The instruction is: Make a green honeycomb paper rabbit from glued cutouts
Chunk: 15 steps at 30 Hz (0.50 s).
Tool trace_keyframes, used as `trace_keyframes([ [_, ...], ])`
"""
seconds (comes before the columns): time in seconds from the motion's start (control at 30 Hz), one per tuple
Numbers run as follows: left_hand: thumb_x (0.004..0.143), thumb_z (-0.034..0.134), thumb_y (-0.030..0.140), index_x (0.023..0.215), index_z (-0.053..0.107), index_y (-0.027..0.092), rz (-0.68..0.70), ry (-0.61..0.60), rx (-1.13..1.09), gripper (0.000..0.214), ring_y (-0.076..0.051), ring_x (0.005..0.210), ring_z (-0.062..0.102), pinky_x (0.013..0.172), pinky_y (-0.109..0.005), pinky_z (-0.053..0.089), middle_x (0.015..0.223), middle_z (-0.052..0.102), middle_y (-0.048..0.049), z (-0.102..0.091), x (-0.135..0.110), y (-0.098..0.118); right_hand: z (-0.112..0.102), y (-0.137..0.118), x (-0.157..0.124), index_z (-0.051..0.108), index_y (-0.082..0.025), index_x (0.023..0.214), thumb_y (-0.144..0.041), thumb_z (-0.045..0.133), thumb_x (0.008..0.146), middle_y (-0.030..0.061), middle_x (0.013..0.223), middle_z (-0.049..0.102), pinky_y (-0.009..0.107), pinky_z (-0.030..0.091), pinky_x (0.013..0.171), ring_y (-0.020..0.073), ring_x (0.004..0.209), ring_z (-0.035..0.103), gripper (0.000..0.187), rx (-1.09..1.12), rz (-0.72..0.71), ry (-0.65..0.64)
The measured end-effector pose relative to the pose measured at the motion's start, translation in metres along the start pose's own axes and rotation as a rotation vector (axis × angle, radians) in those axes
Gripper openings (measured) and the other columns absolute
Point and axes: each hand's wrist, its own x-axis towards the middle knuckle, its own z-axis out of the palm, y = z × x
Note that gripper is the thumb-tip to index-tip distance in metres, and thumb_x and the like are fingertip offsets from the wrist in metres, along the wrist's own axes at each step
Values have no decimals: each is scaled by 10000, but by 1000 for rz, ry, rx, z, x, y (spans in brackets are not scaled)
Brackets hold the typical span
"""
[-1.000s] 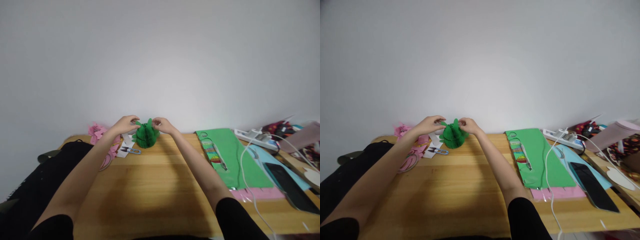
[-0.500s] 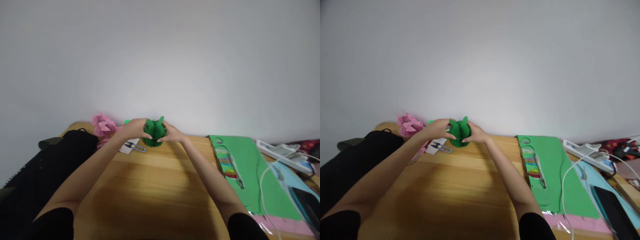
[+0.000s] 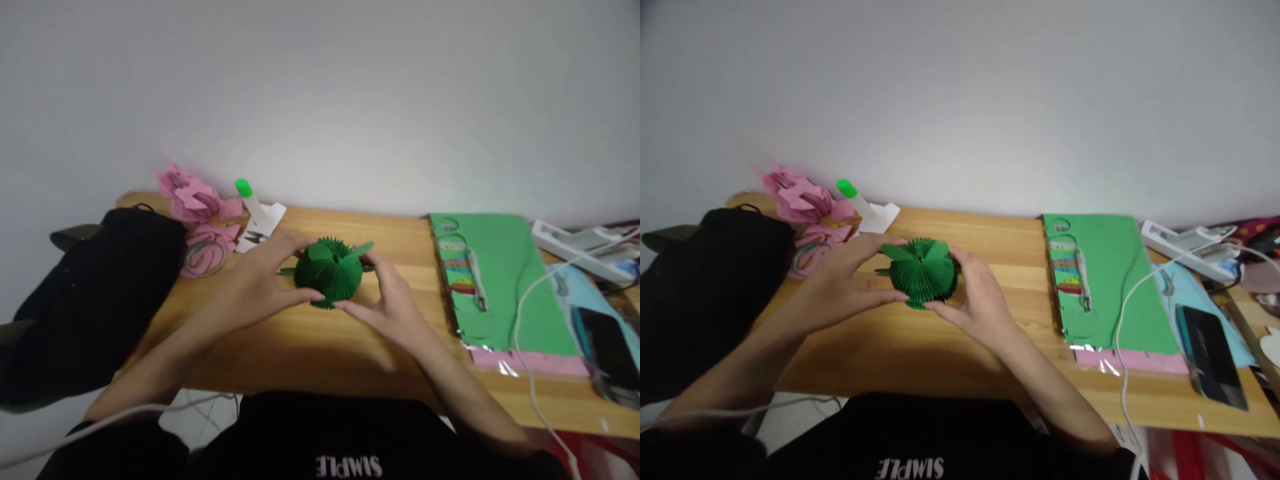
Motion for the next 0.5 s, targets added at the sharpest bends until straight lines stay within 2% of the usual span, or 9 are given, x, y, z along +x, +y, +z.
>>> trace_keyframes([
  [0.13, 782, 746, 442, 1324, 489, 262, 5, -23, -94, 626, -253, 1197, 588, 1012, -447, 500, 1295, 610, -89, 28, -48, 15, 1, -24, -55, 336, -218, 1423, -420, 721, 823, 158, 1286, 600, 497, 537, 932, 305, 1151, 607, 740, -1, 91, -35],
  [0.23, 803, 739, 391, 1383, 444, 280, -32, -95, -146, 660, -251, 1261, 552, 1052, -463, 482, 1356, 573, -96, 42, -68, 17, 6, -26, -76, 316, -215, 1436, -469, 719, 814, 158, 1265, 607, 496, 549, 910, 304, 1122, 619, 783, 22, 119, -74],
  [0.33, 810, 735, 379, 1420, 404, 285, -55, -136, -160, 700, -248, 1304, 520, 1068, -462, 472, 1413, 526, -103, 44, -74, 19, 4, -24, -82, 311, -207, 1445, -558, 713, 784, 167, 1267, 602, 505, 547, 912, 313, 1131, 613, 850, 21, 123, -118],
  [0.43, 798, 742, 415, 1419, 408, 269, -56, -131, -124, 721, -259, 1322, 501, 1065, -465, 472, 1435, 500, -116, 36, -71, 23, -6, -24, -80, 347, -203, 1432, -646, 701, 732, 163, 1251, 602, 508, 541, 920, 316, 1137, 603, 900, 33, 115, -133],
  [0.5, 785, 751, 433, 1391, 445, 254, -47, -113, -99, 702, -257, 1295, 524, 1053, -450, 483, 1409, 525, -114, 30, -68, 24, -16, -23, -76, 407, -200, 1397, -662, 694, 722, 153, 1245, 596, 482, 537, 938, 301, 1148, 592, 867, 84, 105, -121],
])
